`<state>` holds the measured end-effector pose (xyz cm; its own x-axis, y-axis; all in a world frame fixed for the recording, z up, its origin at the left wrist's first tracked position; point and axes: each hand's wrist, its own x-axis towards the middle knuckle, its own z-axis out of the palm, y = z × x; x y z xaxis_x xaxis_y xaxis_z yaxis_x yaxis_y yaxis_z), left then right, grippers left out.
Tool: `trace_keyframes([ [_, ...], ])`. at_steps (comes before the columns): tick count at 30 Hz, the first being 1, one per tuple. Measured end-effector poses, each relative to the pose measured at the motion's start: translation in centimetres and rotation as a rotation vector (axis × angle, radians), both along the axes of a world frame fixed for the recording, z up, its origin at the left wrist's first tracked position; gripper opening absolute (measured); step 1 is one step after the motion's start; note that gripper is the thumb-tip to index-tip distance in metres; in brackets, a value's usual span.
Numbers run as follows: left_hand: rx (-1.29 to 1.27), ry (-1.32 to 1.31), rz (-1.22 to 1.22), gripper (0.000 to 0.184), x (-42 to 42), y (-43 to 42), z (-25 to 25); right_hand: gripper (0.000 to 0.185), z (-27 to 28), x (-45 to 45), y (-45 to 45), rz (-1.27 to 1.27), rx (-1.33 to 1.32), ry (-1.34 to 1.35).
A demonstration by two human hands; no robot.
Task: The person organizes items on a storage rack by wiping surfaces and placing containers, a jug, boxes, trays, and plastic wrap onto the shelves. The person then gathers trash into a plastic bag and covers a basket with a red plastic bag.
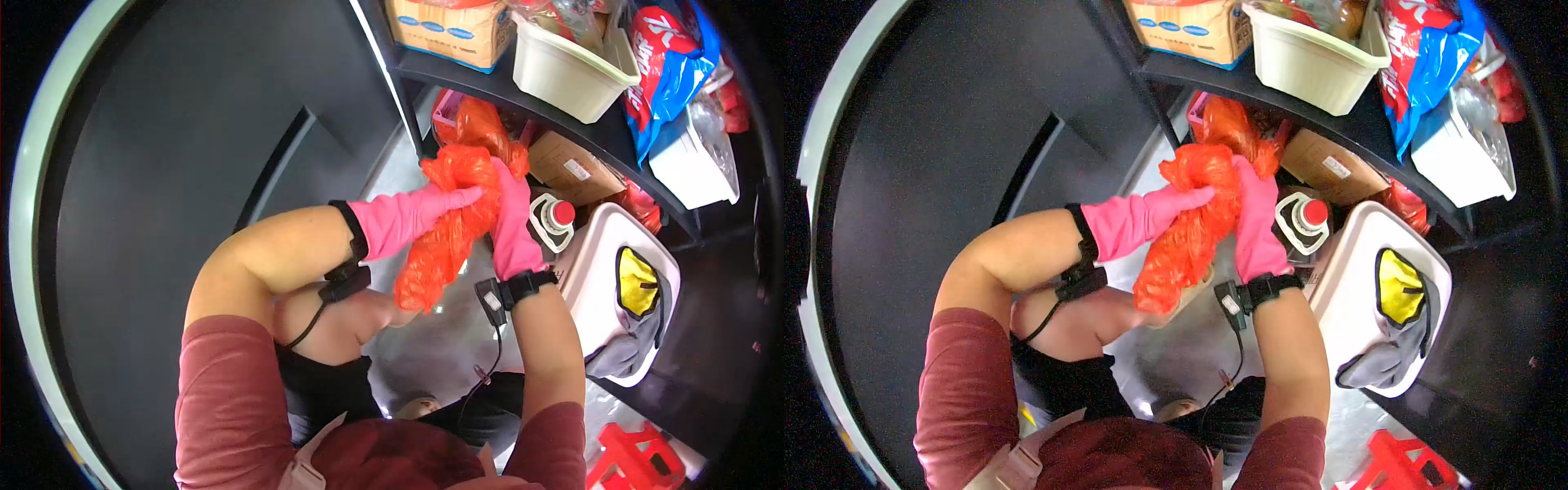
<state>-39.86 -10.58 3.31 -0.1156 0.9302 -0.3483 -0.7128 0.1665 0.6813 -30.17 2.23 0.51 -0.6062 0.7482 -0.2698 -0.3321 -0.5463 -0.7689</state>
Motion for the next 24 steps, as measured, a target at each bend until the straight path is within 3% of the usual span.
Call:
trace_keyframes([
  [2,0.025,0.609,-0.164,0.05,-2.5,1.9,-0.5,0.041,-2.5,-2.6,2.0,-0.039,0.008,-0.015],
  [4,-0.059,0.473,-0.221,0.055,-5.3,3.1,-0.7,0.041,-1.0,-4.3,1.4,-0.193,0.023,0.182],
  [6,-0.068,0.368,-0.126,0.052,-7.5,4.3,-2.1,0.051,0.2,-5.0,1.8,-0.195,-0.012,0.175],
  [8,-0.03,0.399,-0.072,0.054,-9.3,5.6,-3.8,0.063,0.7,-5.9,2.1,-0.222,0.219,0.145],
  [11,-0.002,0.509,0.025,0.056,-11.8,8.3,-5.0,0.072,3.2,-6.8,1.9,-0.287,0.485,-0.06],
  [12,0.015,0.547,0.048,0.056,-12.5,9.8,-5.1,0.077,3.2,-7.2,2.3,-0.313,0.624,-0.152],
  [14,0.042,0.627,0.101,0.056,-13.6,13.2,-5.2,0.08,1.4,-8.0,2.8,-0.311,0.652,-0.174],
  [15,0.063,0.671,0.126,0.056,-13.9,15.0,-5.3,0.079,1.0,-8.4,3.0,-0.388,0.834,-0.346],
  [16,0.076,0.721,0.155,0.057,-14.4,16.7,-5.3,0.079,0.5,-8.6,3.4,-0.461,1.012,-0.524],
  [18,0.086,0.875,0.201,0.057,-15.8,20.2,-5.3,0.08,-0.5,-7.8,3.8,-0.48,1.078,-0.609],
  [20,0.089,1.088,0.239,0.058,-17.2,23.9,-5.1,0.089,-1.5,-6.9,4.0,-0.316,0.935,-0.39],
  [24,0.046,1.643,0.264,0.058,-18.8,30.0,-5.4,0.07,-3.5,-5.1,4.1,-0.258,1.031,-0.579],
])
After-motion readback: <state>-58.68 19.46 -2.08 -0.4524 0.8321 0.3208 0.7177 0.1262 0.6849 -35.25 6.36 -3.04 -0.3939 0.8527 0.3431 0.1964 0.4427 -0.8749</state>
